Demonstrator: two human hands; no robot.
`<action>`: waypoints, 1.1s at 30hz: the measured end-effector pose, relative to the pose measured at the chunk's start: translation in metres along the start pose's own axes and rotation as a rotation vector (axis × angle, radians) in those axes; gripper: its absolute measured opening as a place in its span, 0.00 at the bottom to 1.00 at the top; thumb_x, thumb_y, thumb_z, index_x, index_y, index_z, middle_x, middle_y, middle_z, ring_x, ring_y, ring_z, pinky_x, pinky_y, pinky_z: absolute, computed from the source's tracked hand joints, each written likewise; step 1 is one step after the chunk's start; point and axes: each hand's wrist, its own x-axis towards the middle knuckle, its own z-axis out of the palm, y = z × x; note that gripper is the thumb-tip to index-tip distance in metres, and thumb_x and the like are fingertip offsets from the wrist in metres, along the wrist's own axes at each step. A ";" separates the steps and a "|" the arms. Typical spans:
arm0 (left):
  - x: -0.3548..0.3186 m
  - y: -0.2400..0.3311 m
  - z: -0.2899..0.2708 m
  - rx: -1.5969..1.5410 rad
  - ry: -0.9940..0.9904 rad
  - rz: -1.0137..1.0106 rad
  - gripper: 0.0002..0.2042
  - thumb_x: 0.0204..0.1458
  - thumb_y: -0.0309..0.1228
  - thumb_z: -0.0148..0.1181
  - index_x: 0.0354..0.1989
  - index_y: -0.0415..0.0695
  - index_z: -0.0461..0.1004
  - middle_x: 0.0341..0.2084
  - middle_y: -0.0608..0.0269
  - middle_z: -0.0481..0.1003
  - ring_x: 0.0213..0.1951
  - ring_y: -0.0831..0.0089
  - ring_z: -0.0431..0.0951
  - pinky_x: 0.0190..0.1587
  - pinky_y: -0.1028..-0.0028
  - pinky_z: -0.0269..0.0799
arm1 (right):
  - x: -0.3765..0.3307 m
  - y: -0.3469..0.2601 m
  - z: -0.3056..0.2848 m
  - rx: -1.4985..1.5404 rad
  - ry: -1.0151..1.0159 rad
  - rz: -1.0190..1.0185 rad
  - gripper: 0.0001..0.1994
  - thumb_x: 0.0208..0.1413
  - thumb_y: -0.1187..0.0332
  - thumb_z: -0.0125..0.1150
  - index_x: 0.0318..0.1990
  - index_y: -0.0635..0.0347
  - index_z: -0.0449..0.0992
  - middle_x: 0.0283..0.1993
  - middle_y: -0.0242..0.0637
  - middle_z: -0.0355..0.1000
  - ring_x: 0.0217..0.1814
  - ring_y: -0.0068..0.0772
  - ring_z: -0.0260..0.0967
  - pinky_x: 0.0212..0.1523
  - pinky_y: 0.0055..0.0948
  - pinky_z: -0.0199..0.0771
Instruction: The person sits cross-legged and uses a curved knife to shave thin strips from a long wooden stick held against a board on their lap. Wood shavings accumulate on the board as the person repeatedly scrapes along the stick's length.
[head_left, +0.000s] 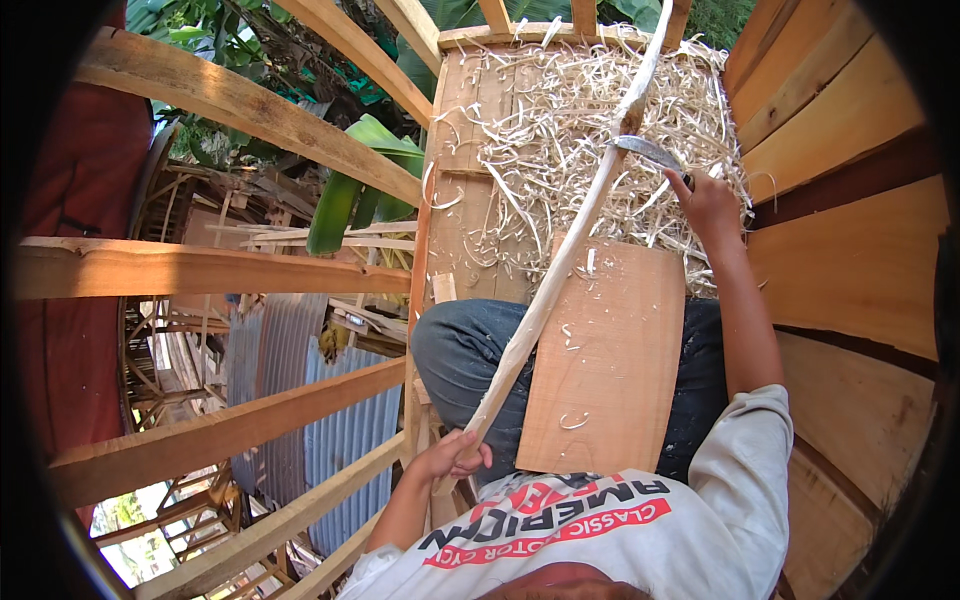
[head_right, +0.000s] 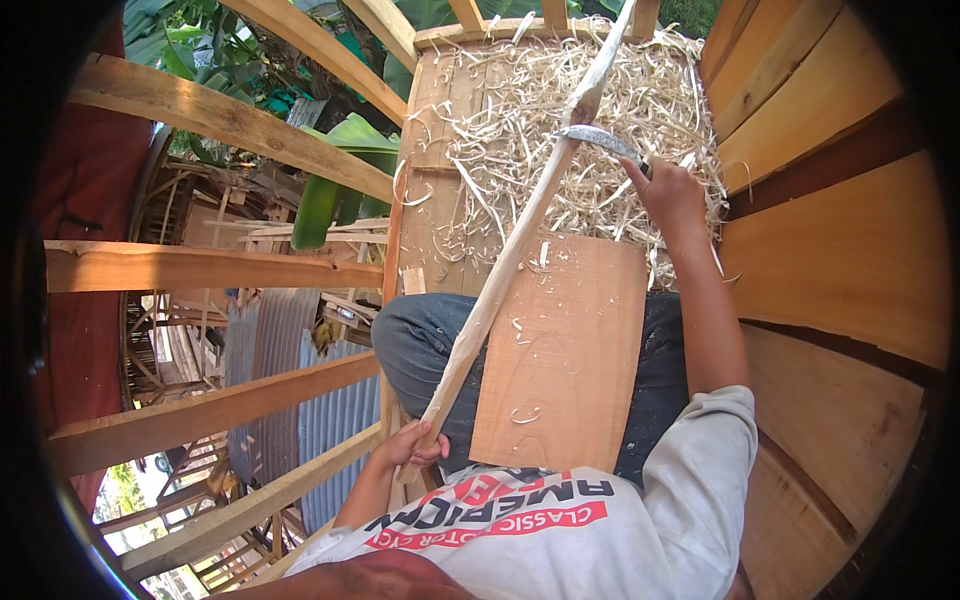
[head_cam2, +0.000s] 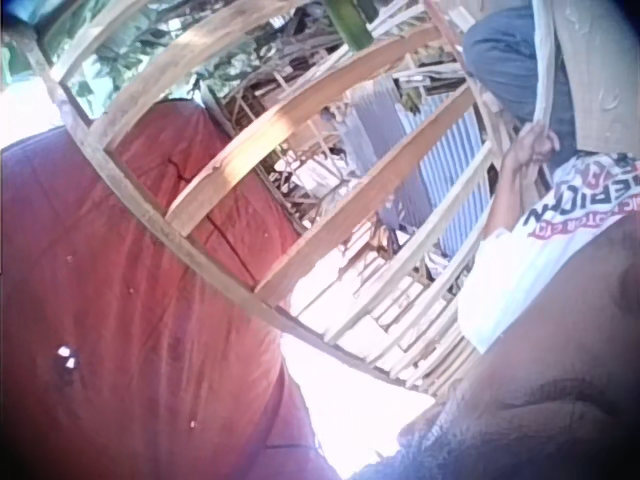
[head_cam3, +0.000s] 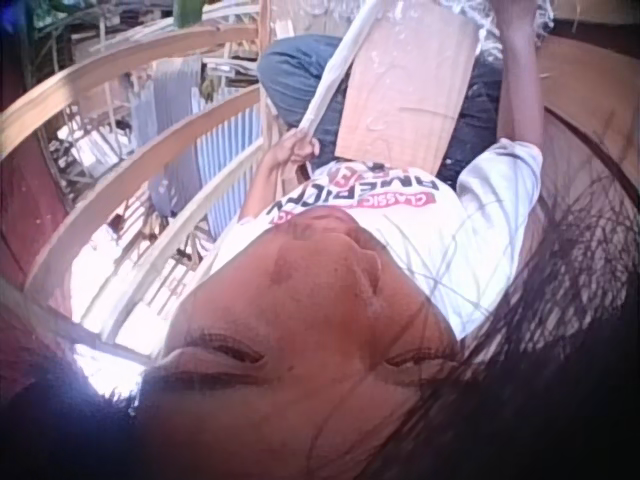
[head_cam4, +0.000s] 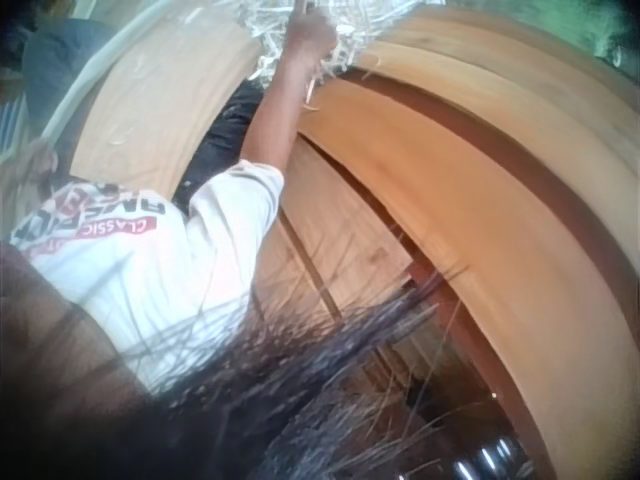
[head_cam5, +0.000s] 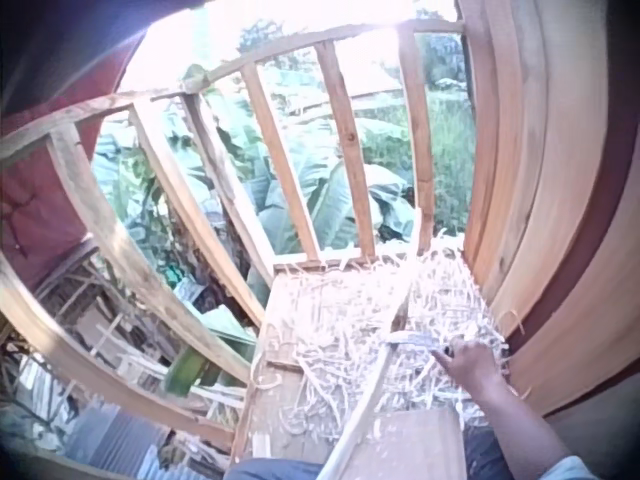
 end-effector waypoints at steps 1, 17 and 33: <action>-0.001 -0.001 0.000 0.011 0.002 0.003 0.35 0.56 0.61 0.44 0.31 0.30 0.71 0.09 0.76 0.54 0.09 0.86 0.53 0.12 0.82 0.47 | -0.008 -0.003 -0.004 0.030 -0.006 0.000 0.29 0.55 0.40 0.52 0.23 0.62 0.72 0.17 0.47 0.70 0.22 0.50 0.73 0.25 0.45 0.72; 0.001 0.014 0.005 0.144 0.093 0.007 0.31 0.58 0.57 0.45 0.29 0.33 0.72 0.09 0.78 0.54 0.11 0.85 0.51 0.15 0.81 0.47 | 0.006 -0.003 0.007 0.090 0.171 -0.053 0.30 0.53 0.37 0.52 0.17 0.58 0.71 0.12 0.43 0.68 0.16 0.44 0.71 0.21 0.39 0.72; 0.000 0.007 0.004 0.164 0.127 -0.036 0.36 0.52 0.63 0.48 0.30 0.31 0.72 0.09 0.77 0.55 0.10 0.85 0.52 0.13 0.81 0.46 | -0.009 0.000 0.013 0.284 0.105 0.014 0.31 0.51 0.36 0.55 0.15 0.58 0.68 0.12 0.40 0.66 0.15 0.43 0.69 0.19 0.37 0.68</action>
